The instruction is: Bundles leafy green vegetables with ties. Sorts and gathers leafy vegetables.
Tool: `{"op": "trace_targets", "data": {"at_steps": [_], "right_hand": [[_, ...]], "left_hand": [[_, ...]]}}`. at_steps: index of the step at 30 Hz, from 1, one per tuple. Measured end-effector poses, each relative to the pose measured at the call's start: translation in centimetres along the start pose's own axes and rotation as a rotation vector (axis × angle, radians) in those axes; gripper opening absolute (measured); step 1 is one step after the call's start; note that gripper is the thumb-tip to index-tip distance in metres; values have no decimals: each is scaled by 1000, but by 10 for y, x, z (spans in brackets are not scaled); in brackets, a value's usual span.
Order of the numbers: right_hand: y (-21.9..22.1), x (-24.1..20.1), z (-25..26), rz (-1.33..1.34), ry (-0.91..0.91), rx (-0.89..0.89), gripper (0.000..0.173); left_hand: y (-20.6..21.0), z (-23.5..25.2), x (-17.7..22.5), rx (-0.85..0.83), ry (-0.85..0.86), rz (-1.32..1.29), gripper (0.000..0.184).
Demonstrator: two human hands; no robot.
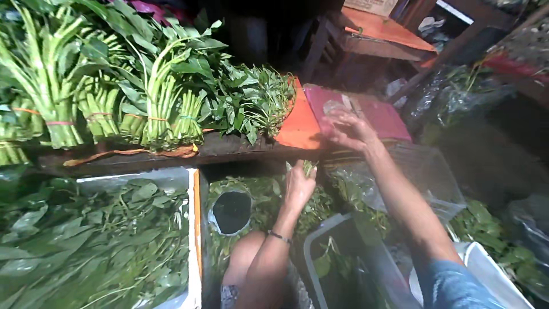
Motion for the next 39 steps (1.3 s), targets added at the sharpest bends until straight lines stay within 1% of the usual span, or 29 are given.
{"op": "trace_targets", "data": {"at_steps": [2, 4, 5, 8, 9, 11, 13, 14, 16, 18, 21, 23, 25, 28, 30, 31, 32, 33, 34, 35, 36, 37, 38, 39], "right_hand": [[12, -2, -18, -44, -16, -78, 40], [22, -13, -34, -246, -135, -132, 44], [25, -18, -40, -356, -215, -165, 41], [35, -29, -56, -647, -446, -249, 22], [41, -30, -61, -796, -522, -290, 21], [56, -25, -74, -1072, -602, -378, 35], [73, -13, -89, -1291, -568, -457, 50], [81, -5, -95, -1365, -495, -482, 59], [89, 10, -101, -1441, -404, -496, 71], [92, 18, -105, -1448, -422, -464, 79], [93, 16, -113, -1426, -513, -372, 90], [92, 15, -114, -1447, -510, -341, 95], [90, 17, -110, -1494, -387, -391, 91], [76, 27, -101, -1507, -157, -511, 80], [58, 37, -97, -1498, 10, -582, 68], [49, 40, -99, -1468, 54, -601, 59], [45, 40, -104, -1422, 49, -614, 48], [46, 38, -114, -1350, -43, -636, 37], [55, 34, -129, -1249, -214, -674, 28], [68, 31, -150, -1113, -454, -714, 26], [83, 30, -175, -952, -698, -727, 29], [99, 30, -199, -792, -884, -725, 31], [110, 30, -220, -659, -1008, -684, 33], [116, 31, -231, -578, -1069, -593, 35]], "left_hand": [[-2, -3, 1, 26, 31, -2, 35], [-4, -5, 1, 49, 70, -9, 42], [-4, -5, 1, 52, 81, -14, 48], [-3, -6, 0, 59, 95, 10, 71], [-3, -7, 1, 63, 100, 25, 77], [-3, -8, 3, 61, 123, 50, 89], [-2, -9, 1, 50, 186, 59, 100], [-1, -10, -1, 46, 216, 54, 104], [2, -11, -3, 45, 257, 48, 110], [3, -13, -2, -2, 239, 74, 115], [5, -14, -3, -54, 253, 107, 117], [8, -14, -4, -85, 254, 138, 117], [5, -16, 0, -103, 240, 138, 113], [-10, -17, 8, -43, 206, -28, 105], [-19, -14, 6, -17, 163, -87, 99], [-23, -12, 3, -12, 132, -89, 97], [-26, -11, 1, -7, 93, -78, 95], [-30, -10, 0, 2, 45, -65, 93], [-33, -7, -1, 22, -9, -66, 91], [-36, -5, -4, 35, -70, -80, 90], [-37, -3, -7, 44, -128, -110, 89], [-37, -1, -11, 57, -169, -148, 89], [-35, 0, -16, 72, -197, -199, 90], [-32, 2, -20, 87, -210, -258, 91]]}}
Point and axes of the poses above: each hand's wrist, its own z-axis towards the middle knuckle, its own y-axis out of the palm, x = y × z, the point moved 6 cm from there along z, towards the middle knuckle, and after that the axes turned 8 degrees about x, right-handed, at the moved point
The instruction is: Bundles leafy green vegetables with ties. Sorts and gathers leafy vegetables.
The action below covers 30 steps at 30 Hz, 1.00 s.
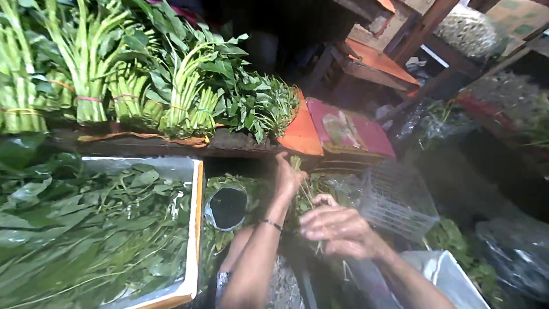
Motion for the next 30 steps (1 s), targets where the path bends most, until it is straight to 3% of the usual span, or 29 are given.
{"op": "trace_targets", "data": {"at_steps": [1, 3, 6, 8, 11, 15, 19, 22, 25, 28, 30], "right_hand": [[0, 1, -3, -45, 50, 130, 38], [-12, 34, -14, -141, 359, 414, 48], [-30, 96, -31, -194, 824, 617, 51], [-34, 107, -28, -217, 884, 548, 48], [-37, 104, -19, -217, 885, 422, 31], [-49, 100, -13, -75, 879, 566, 15], [-60, 93, -10, 40, 892, 689, 12], [-58, 94, -9, 16, 998, 600, 16], [-55, 102, -1, -114, 1179, 346, 23], [-60, 119, 7, -249, 1224, 154, 17], [-61, 130, 8, -146, 1268, 94, 15]], "left_hand": [[2, 1, -3, 15, 6, -59, 93], [5, -1, 0, 16, 82, -99, 97], [21, -16, 11, -121, 305, 181, 99], [37, -23, 10, -224, 427, 396, 95], [41, -26, 6, -287, 454, 500, 100], [35, -27, 16, -227, 503, 547, 107], [33, -22, 16, -279, 544, 668, 63], [36, -23, 14, -328, 533, 696, 43], [40, -29, 12, -357, 580, 821, 38], [46, -35, 10, -376, 642, 887, 35], [48, -38, 11, -358, 687, 846, 36]]}}
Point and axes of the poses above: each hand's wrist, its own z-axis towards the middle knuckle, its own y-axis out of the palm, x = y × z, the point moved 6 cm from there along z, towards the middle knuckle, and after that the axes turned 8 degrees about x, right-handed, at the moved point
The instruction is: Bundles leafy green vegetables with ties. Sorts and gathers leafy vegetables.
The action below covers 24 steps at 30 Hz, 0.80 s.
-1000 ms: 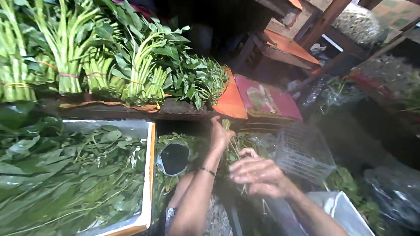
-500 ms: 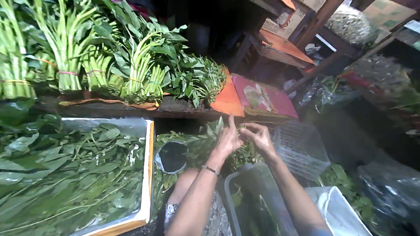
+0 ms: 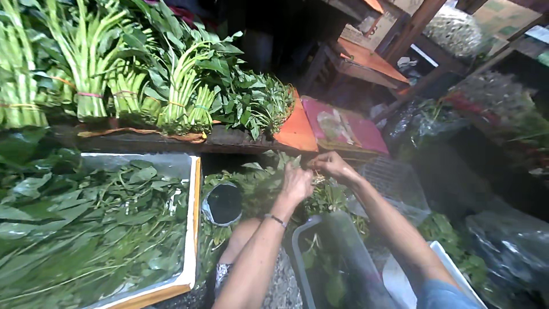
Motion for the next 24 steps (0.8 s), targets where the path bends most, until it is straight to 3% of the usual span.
{"op": "trace_targets", "data": {"at_steps": [4, 7, 10, 12, 14, 17, 19, 22, 24], "right_hand": [[0, 27, 8, 274, 194, -285, 32], [13, 39, -5, 175, 65, -344, 23], [25, 33, -36, 8, -299, -198, 17], [29, 18, -65, -113, -708, -24, 15], [35, 3, -91, -53, -1044, 88, 15], [45, -17, -108, -186, -1272, 337, 19], [32, -28, -92, -374, -1188, 421, 23], [-6, -15, -27, -401, -738, 104, 33], [-17, 13, 13, -278, -496, -59, 26]], "left_hand": [[-4, 1, -1, 76, -78, -115, 46], [-11, 3, -12, 144, -174, -137, 39], [-10, 5, -21, 168, -254, -115, 35], [-10, 6, -24, 173, -270, -94, 33], [-10, 5, -20, 180, -242, -70, 30], [6, 3, -10, 271, -119, 2, 28], [15, -1, 0, 265, -56, 4, 29], [14, -4, 13, 161, 45, 19, 27], [8, -6, 15, 201, 36, -52, 29]]}}
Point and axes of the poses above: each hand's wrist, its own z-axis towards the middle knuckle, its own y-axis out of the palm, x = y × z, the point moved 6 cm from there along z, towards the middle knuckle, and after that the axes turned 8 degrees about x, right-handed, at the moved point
